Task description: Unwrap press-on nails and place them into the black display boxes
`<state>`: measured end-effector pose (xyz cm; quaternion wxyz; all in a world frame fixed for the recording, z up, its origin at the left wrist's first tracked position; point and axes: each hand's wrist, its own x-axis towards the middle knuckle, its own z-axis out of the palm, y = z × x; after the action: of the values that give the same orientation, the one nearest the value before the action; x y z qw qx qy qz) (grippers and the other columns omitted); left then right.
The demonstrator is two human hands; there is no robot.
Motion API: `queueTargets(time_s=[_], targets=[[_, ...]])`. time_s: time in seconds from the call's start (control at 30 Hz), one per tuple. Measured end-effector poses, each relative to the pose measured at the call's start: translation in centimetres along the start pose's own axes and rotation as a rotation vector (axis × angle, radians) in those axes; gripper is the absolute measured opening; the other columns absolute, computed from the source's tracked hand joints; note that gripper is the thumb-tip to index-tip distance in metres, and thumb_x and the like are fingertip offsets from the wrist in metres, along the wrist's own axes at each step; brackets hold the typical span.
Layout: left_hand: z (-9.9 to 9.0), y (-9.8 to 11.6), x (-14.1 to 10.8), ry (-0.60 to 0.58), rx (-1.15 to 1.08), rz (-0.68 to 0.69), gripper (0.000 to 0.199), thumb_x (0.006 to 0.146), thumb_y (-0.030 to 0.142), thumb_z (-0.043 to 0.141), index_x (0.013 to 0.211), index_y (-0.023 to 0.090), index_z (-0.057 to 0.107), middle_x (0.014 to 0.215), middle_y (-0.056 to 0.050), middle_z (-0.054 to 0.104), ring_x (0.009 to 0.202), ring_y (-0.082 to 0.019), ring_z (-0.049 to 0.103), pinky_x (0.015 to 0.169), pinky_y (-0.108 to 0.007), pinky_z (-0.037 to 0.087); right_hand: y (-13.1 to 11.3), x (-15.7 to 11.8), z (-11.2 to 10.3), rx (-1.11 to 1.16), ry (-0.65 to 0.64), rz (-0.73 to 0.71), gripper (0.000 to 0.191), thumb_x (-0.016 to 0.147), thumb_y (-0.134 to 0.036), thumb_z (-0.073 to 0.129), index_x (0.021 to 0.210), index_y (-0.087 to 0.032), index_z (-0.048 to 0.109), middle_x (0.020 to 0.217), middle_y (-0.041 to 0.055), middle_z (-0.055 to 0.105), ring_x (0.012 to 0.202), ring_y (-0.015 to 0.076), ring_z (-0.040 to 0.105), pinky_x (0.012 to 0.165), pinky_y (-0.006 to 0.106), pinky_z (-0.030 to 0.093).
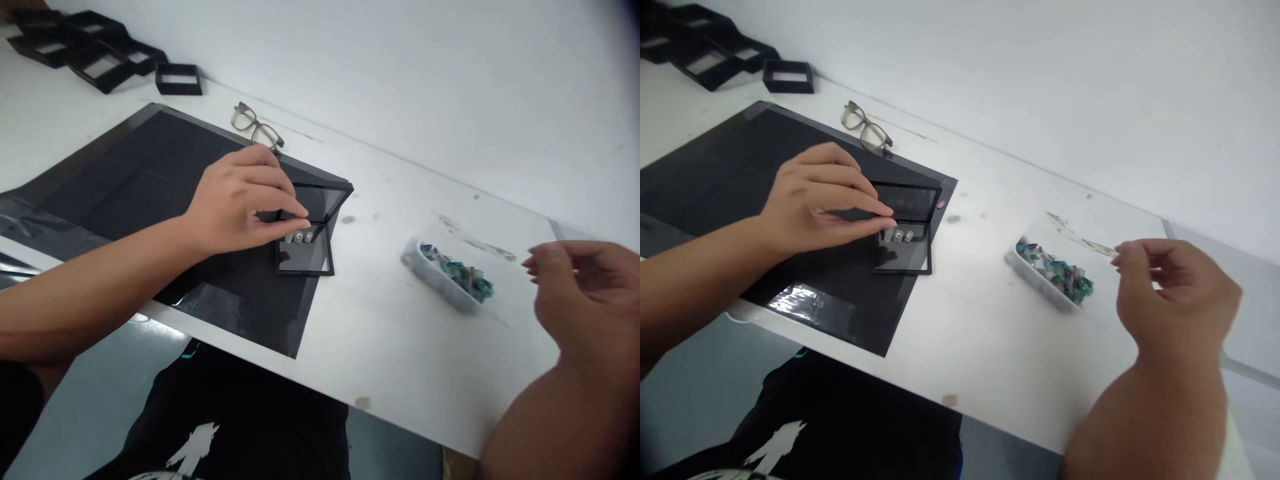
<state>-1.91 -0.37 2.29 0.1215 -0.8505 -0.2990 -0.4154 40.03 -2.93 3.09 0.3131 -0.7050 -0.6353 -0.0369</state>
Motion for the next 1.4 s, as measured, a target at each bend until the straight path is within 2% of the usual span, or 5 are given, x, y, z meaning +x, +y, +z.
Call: queueTargets(time_s=[0.1,0.37,0.63,0.83,1.4], targets=[[-0.3,-0.6,0.2,0.036,0.029,-0.105,0.017,0.087,0.046,0.072,0.081,0.03,0.074,0.076,0.002,0.072,0.079,-0.017,0.064,0.077,-0.033,0.054,-4.7,-1.5,1.1,0.486,0.126,-0.108,0.012,0.088,-0.038,0.067,0.085,-0.026,0.067,0.069,0.0013,0.059,0.057,0.0178,0.053,0.053,0.036,0.043],[0.2,-1.4,-0.1,0.066,-0.002,-0.305,0.036,0.098,0.049,0.055,0.08,0.024,0.074,0.079,-0.001,0.074,0.085,-0.017,0.067,0.085,-0.035,0.055,-15.9,-3.6,5.9,0.484,-0.649,-0.38,0.019,0.091,-0.037,0.064,0.082,-0.022,0.071,0.075,0.0016,0.069,0.066,0.0135,0.059,0.054,0.026,0.045],[-0.5,-0.3,0.1,0.035,-0.024,-0.15,0.043,0.095,0.057,0.053,0.07,0.028,0.073,0.065,0.0,0.071,0.078,-0.018,0.065,0.077,-0.036,0.052,-15.2,-2.6,9.9,0.382,-0.685,-0.257,0.021,0.09,-0.04,0.061,0.084,-0.021,0.067,0.058,-0.002,0.057,0.053,0.0129,0.047,0.054,0.029,0.037],[0.1,1.0,-0.4,-0.264,-0.187,0.169,0.043,0.096,0.053,0.056,0.068,0.026,0.075,0.063,0.002,0.071,0.07,-0.014,0.064,0.063,-0.03,0.041,-15.0,-2.9,10.4,0.406,-0.629,-0.175,0.02,0.088,-0.041,0.063,0.083,-0.022,0.061,0.056,-0.0052,0.051,0.05,0.0112,0.042,0.052,0.028,0.034],[0.4,1.1,-0.8,-0.526,-0.099,0.016,0.061,0.1,0.056,0.046,0.056,0.018,0.067,0.055,0.0,0.065,0.054,-0.011,0.058,0.052,-0.029,0.024,-15.6,-3.8,9.7,0.472,-0.554,-0.216,0.016,0.089,-0.037,0.064,0.085,-0.022,0.067,0.057,-0.0053,0.046,0.05,0.0103,0.04,0.051,0.028,0.033]])
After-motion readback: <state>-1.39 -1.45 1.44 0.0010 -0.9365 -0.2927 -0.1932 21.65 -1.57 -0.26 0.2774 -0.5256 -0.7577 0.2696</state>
